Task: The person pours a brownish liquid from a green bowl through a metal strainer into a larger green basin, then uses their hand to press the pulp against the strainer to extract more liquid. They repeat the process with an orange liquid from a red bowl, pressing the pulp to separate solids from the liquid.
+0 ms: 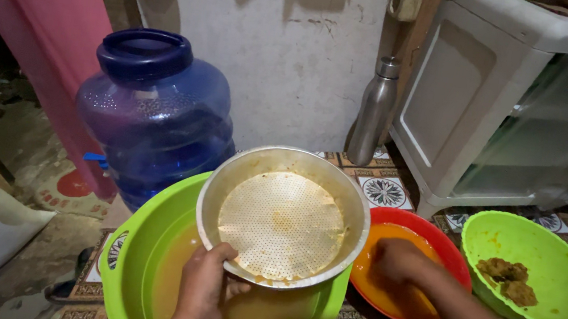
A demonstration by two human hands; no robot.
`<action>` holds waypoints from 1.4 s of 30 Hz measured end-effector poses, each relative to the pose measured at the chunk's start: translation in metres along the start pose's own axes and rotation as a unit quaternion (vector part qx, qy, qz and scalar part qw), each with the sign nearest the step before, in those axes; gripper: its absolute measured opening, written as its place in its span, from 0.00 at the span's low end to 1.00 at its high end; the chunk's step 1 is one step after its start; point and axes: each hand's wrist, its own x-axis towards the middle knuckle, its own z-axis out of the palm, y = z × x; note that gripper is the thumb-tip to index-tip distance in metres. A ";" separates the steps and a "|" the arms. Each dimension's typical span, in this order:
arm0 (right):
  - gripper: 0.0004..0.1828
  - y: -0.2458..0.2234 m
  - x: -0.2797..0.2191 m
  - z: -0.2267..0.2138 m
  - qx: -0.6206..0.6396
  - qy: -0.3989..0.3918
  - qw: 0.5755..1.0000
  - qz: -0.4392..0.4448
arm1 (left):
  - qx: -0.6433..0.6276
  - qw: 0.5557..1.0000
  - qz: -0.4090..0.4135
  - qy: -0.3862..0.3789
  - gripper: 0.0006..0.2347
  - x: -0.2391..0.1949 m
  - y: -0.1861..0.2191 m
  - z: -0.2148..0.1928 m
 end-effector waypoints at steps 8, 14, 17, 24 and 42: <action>0.25 -0.054 -0.004 -0.034 0.002 0.112 0.993 -0.030 | -0.014 0.999 0.017 0.031 0.14 -0.002 0.000 -0.003; 0.17 -0.086 -0.073 -0.041 0.038 0.005 0.998 -0.056 | -0.010 0.999 0.010 0.029 0.14 -0.003 0.003 -0.006; 0.14 -0.076 -0.112 -0.036 0.058 -0.005 0.993 -0.106 | -0.017 0.999 0.018 0.023 0.14 -0.004 0.002 -0.006; 0.16 -0.022 -0.142 -0.040 -0.107 -0.128 0.985 -0.048 | -0.012 1.000 0.009 0.017 0.14 -0.004 -0.001 0.001; 0.33 0.028 -0.135 0.005 0.013 -0.111 0.994 -0.017 | -0.032 0.999 0.024 0.019 0.13 -0.001 -0.010 0.005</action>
